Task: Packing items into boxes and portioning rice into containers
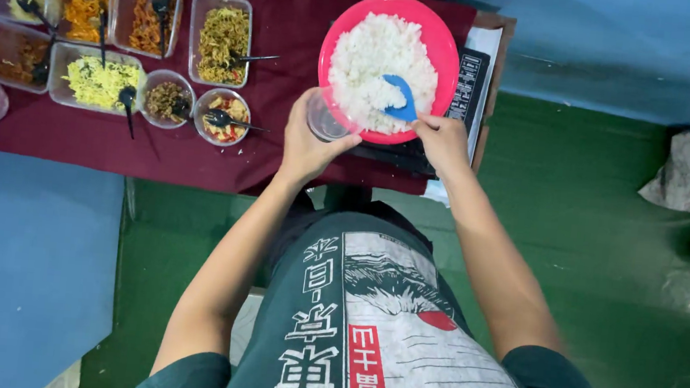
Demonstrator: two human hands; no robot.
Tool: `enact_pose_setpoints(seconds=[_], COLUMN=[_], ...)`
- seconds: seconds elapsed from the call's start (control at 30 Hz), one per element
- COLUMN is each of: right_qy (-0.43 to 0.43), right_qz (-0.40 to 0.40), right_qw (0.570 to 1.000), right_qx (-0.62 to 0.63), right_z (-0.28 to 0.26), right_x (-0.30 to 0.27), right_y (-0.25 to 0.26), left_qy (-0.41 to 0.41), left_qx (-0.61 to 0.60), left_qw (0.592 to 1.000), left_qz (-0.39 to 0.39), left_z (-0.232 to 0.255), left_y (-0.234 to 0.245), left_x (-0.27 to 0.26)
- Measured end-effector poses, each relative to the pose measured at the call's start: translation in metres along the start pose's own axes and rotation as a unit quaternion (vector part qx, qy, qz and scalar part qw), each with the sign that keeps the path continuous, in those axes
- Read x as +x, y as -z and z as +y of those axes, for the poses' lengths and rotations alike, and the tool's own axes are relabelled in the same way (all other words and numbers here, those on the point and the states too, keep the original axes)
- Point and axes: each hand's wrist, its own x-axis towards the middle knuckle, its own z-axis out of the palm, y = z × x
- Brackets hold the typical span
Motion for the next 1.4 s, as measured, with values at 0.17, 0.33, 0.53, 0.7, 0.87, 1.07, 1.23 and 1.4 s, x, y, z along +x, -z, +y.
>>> enact_pose_setpoints(seconds=[0.17, 0.33, 0.53, 0.7, 0.87, 1.07, 1.23, 1.4], right_qy=[-0.051, 0.126, 0.395, 0.483, 0.392, 0.354, 0.307, 0.137], right_qz=[0.025, 0.112, 0.254, 0.301, 0.311, 0.287, 0.285, 0.068], right_qw=[0.998, 0.986, 0.853, 0.773, 0.822, 0.829, 0.818, 0.907], right_qx=[0.011, -0.011, -0.229, -0.279, -0.27, -0.324, -0.395, -0.393], right_z=[0.003, -0.015, -0.074, -0.083, -0.055, -0.042, -0.042, -0.025], right_x=[-0.01, -0.02, -0.039, -0.037, -0.015, 0.018, 0.033, 0.051], right_y=[0.008, 0.018, 0.033, 0.042, 0.043, 0.031, 0.012, -0.004], left_qy=[-0.015, -0.036, -0.047, -0.033, -0.032, -0.056, -0.079, -0.071], left_qx=[0.019, -0.007, -0.084, -0.068, -0.076, -0.072, -0.065, -0.065], left_qw=[1.0, 0.998, 0.992, 0.995, 0.996, 0.996, 0.994, 0.994], left_qz=[-0.017, -0.045, -0.079, -0.07, -0.04, 0.006, 0.045, 0.046], left_z=[0.004, 0.013, -0.009, -0.001, -0.006, -0.017, -0.013, -0.019], left_y=[0.01, 0.002, -0.027, -0.027, -0.026, -0.02, -0.024, -0.023], left_x=[0.013, 0.031, 0.046, 0.047, 0.044, 0.042, 0.034, 0.033])
